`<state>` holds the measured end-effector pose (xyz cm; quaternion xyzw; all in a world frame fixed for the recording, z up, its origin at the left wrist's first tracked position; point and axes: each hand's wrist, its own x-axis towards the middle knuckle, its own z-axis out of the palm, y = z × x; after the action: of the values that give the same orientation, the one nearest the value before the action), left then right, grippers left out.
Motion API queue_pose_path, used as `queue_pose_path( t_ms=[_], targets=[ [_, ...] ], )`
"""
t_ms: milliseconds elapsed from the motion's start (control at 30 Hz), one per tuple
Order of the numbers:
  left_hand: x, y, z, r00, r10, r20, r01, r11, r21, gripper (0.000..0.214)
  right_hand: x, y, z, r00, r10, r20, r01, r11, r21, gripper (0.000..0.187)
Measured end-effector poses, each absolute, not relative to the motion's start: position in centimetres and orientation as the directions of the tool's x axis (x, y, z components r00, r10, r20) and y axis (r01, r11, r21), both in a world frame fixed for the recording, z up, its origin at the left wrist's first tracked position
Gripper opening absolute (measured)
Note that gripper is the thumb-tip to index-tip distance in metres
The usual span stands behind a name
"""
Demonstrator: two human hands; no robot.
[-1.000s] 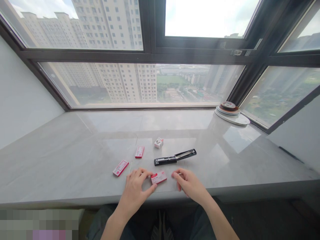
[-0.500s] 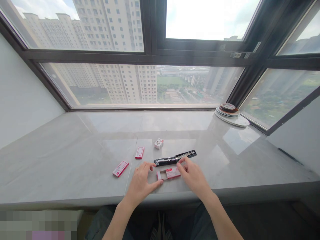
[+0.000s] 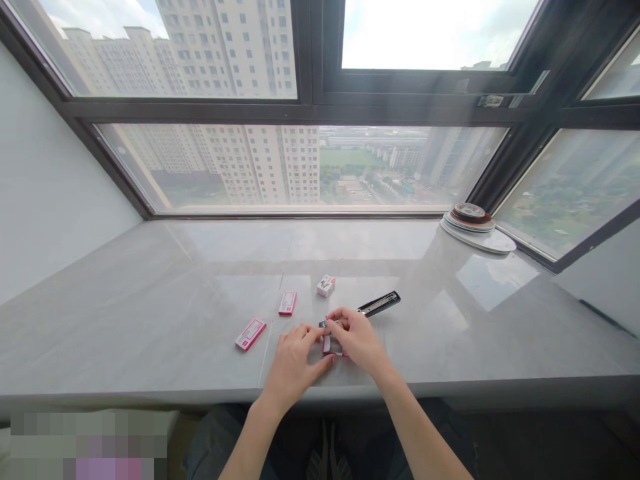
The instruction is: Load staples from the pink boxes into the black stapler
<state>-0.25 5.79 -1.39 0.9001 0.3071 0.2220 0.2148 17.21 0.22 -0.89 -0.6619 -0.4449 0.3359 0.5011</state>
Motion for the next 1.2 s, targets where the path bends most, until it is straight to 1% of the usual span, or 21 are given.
queue_pose_path(
  t_ms=[100,167,233,300,367,400,467,533,600,633,700,767,867,933,1000,1033,1100,1133,1167,1200],
  targets=[
    [-0.3,5.9,-1.4,0.727,0.638,0.253,0.444,-0.718,0.536,0.027,16.7,-0.3,0.8,0.368,0.919,0.144,0.401,-0.017,-0.916,0.017],
    [-0.4,5.9,-1.3,0.728,0.640,0.245,0.440,-0.711,0.549,0.023,16.4,-1.1,1.6,0.316,0.929,0.191,0.506,0.006,-0.862,0.014],
    [-0.4,5.9,-1.3,0.727,0.643,0.240,0.436,-0.702,0.563,0.021,16.2,-2.0,1.9,0.235,0.954,0.186,0.609,0.005,-0.793,0.011],
    [-0.4,5.9,-1.2,0.724,0.648,0.238,0.431,-0.694,0.577,0.018,16.2,-2.8,1.8,0.184,0.972,0.147,0.693,-0.022,-0.721,0.010],
    [-0.6,5.9,-1.1,0.725,0.648,0.233,0.419,-0.684,0.597,0.019,16.6,-3.7,1.5,0.180,0.978,0.110,0.732,-0.059,-0.679,0.011],
    [-0.8,5.9,-1.0,0.726,0.648,0.229,0.411,-0.677,0.610,0.021,17.0,-4.2,1.4,0.187,0.978,0.095,0.732,-0.074,-0.677,0.012],
    [-1.3,5.8,-0.9,0.716,0.662,0.221,0.410,-0.655,0.634,0.030,18.1,-5.2,1.1,0.228,0.971,0.073,0.707,-0.114,-0.698,0.016],
    [-1.9,5.7,-0.9,0.685,0.698,0.211,0.444,-0.628,0.639,0.029,19.5,-6.2,0.8,0.333,0.941,0.053,0.678,-0.200,-0.707,0.023],
    [-2.1,5.5,-1.0,0.659,0.723,0.206,0.494,-0.623,0.606,0.024,20.6,-7.1,0.3,0.430,0.903,0.023,0.662,-0.297,-0.688,0.031],
    [-2.1,5.3,-1.1,0.659,0.723,0.210,0.513,-0.635,0.577,0.028,20.9,-7.3,-0.1,0.446,0.895,0.010,0.662,-0.323,-0.677,0.035],
    [-1.4,4.9,-1.2,0.678,0.698,0.229,0.524,-0.678,0.515,0.035,20.9,-7.4,-0.8,0.413,0.911,-0.002,0.677,-0.309,-0.668,0.039],
    [-0.4,4.3,-1.4,0.697,0.671,0.253,0.517,-0.715,0.470,0.035,20.4,-7.1,-1.3,0.360,0.933,0.016,0.692,-0.255,-0.675,0.039],
    [0.9,3.5,-1.5,0.677,0.682,0.275,0.525,-0.710,0.469,0.035,20.5,-6.9,-1.7,0.355,0.935,0.015,0.667,-0.242,-0.705,0.039],
    [1.3,3.3,-1.5,0.638,0.716,0.282,0.534,-0.676,0.508,0.033,22.1,-7.3,-1.8,0.417,0.908,-0.045,0.604,-0.314,-0.732,0.040],
    [1.2,3.2,-1.5,0.616,0.734,0.286,0.528,-0.654,0.541,0.031,24.6,-7.9,-1.8,0.515,0.851,-0.099,0.514,-0.399,-0.759,0.041],
    [1.2,3.1,-1.5,0.611,0.736,0.292,0.524,-0.653,0.547,0.031,26.0,-8.1,-1.7,0.559,0.822,-0.110,0.464,-0.420,-0.780,0.046],
    [1.2,3.2,-1.7,0.606,0.734,0.306,0.524,-0.658,0.540,0.036,28.4,-8.4,-1.4,0.584,0.798,-0.145,0.344,-0.406,-0.847,0.066],
    [1.2,3.2,-1.7,0.602,0.736,0.310,0.529,-0.659,0.535,0.038,29.3,-8.3,-1.1,0.570,0.806,-0.160,0.282,-0.375,-0.883,0.076],
    [1.3,3.3,-1.8,0.598,0.739,0.310,0.537,-0.656,0.531,0.039,30.0,-8.0,-0.8,0.539,0.825,-0.168,0.227,-0.335,-0.914,0.082],
    [1.4,3.3,-1.9,0.595,0.744,0.304,0.545,-0.652,0.527,0.039,30.5,-7.6,-0.5,0.499,0.850,-0.166,0.183,-0.291,-0.939,0.085]
  ],
)
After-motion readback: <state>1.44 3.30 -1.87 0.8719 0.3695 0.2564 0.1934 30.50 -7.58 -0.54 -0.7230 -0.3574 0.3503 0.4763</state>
